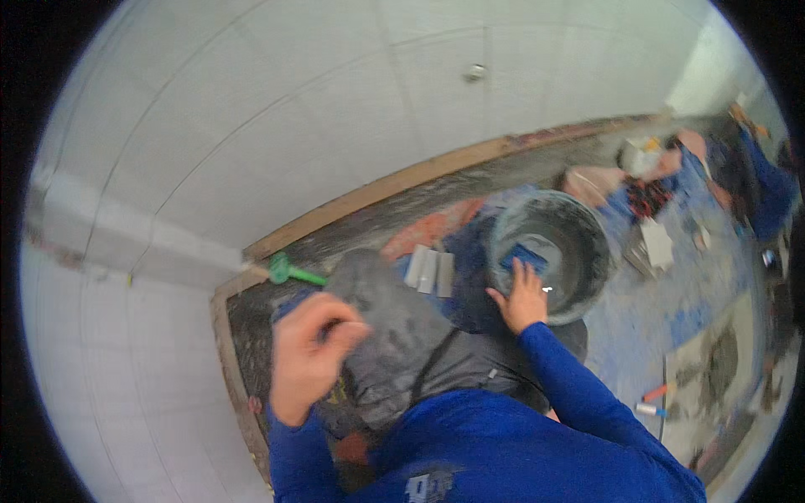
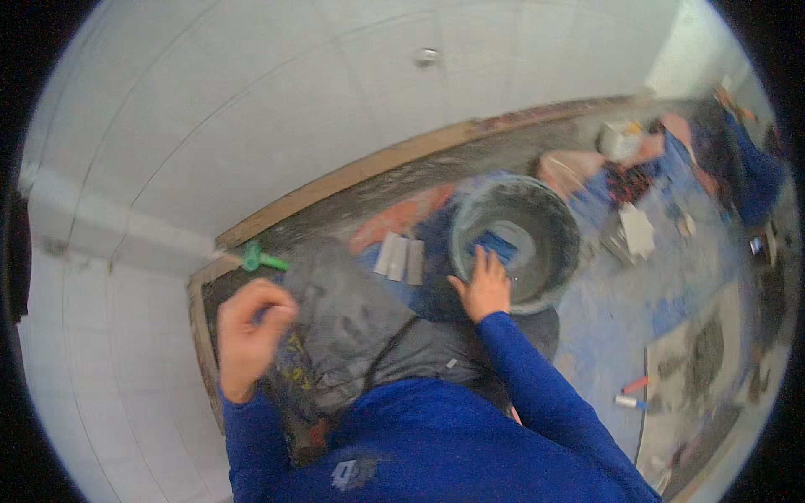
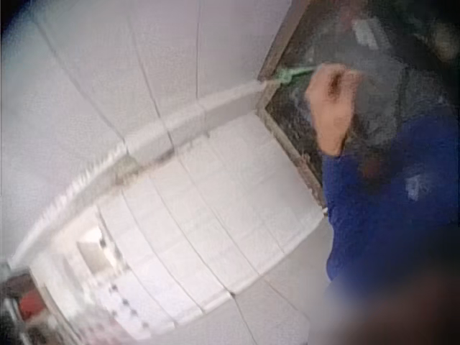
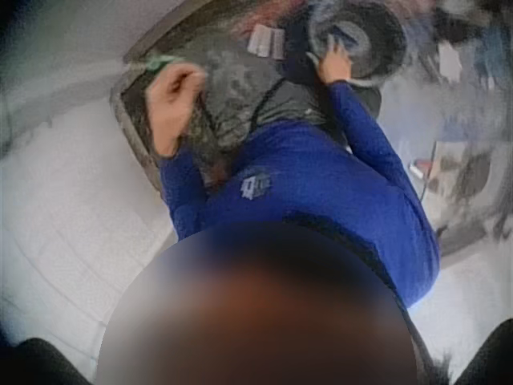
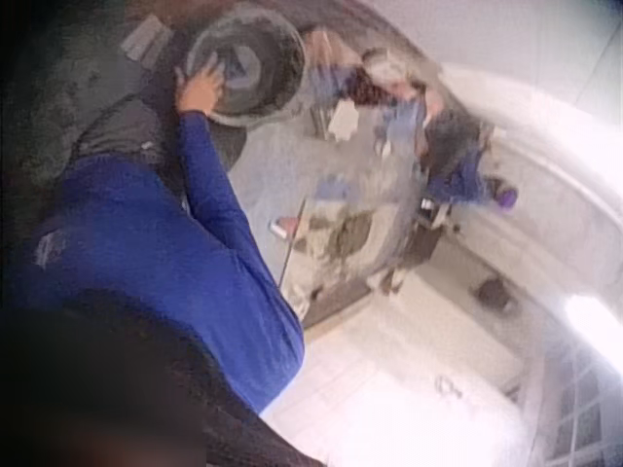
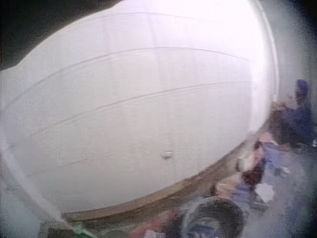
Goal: The person installs white ceramic tiles on a wall, using a trowel to apply adhesive and a hammer to tap tiles into place. They also handle a small tile piece, applying adhesive and placing it in a gap.
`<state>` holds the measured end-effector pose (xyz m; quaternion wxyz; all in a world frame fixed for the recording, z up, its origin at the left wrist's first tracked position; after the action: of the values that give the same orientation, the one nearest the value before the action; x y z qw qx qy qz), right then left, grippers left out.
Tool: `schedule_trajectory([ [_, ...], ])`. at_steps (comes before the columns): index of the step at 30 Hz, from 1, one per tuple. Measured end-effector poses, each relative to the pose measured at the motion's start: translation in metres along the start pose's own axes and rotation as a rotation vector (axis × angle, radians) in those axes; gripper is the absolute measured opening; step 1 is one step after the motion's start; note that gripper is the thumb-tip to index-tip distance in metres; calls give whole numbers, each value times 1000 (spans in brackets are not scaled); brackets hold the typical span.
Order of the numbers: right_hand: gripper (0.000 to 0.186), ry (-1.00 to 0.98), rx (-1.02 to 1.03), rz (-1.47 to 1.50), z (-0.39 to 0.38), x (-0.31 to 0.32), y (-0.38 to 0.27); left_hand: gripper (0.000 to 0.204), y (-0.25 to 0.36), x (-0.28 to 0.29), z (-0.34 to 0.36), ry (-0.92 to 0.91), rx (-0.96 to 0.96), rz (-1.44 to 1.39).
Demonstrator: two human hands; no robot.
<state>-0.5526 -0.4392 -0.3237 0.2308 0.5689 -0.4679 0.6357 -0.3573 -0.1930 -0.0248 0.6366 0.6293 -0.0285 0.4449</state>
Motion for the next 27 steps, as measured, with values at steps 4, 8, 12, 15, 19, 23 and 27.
schedule_trajectory([
  [4, 87, -2, 22, -9, -3, 0, -15, 14, -15, 24, -3, 176, 29, 151],
  [8, 81, -19, -48, -23, 2, -1, -30, 17, -86, 42, 6, 195, 135, 44],
  [12, 73, -2, -111, -111, 4, -1, -32, 20, -192, 15, 34, 78, 150, -107],
  [15, 73, 11, -116, -179, 8, -3, -33, 22, -302, -57, 72, -97, 302, -210],
  [19, 72, -40, -174, -204, 12, -7, -36, 26, -447, -196, 106, -345, 527, -181],
  [23, 69, -53, -186, -276, 12, -13, -36, 30, -530, -285, 82, -569, 693, 90],
  [27, 67, -60, -177, -312, 13, -17, -35, 35, -550, -320, 51, -641, 678, 261],
])
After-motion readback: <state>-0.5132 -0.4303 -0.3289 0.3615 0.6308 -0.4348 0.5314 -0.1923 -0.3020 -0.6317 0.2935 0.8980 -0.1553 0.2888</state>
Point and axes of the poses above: each hand's wrist, its own z-axis towards the middle knuckle, its own x-axis out of the back of the hand, y = z × x, the point moved 3 cm from there along z, towards the middle knuckle, and after that the axes turned 5 degrees about -x, right-handed, at the moved point
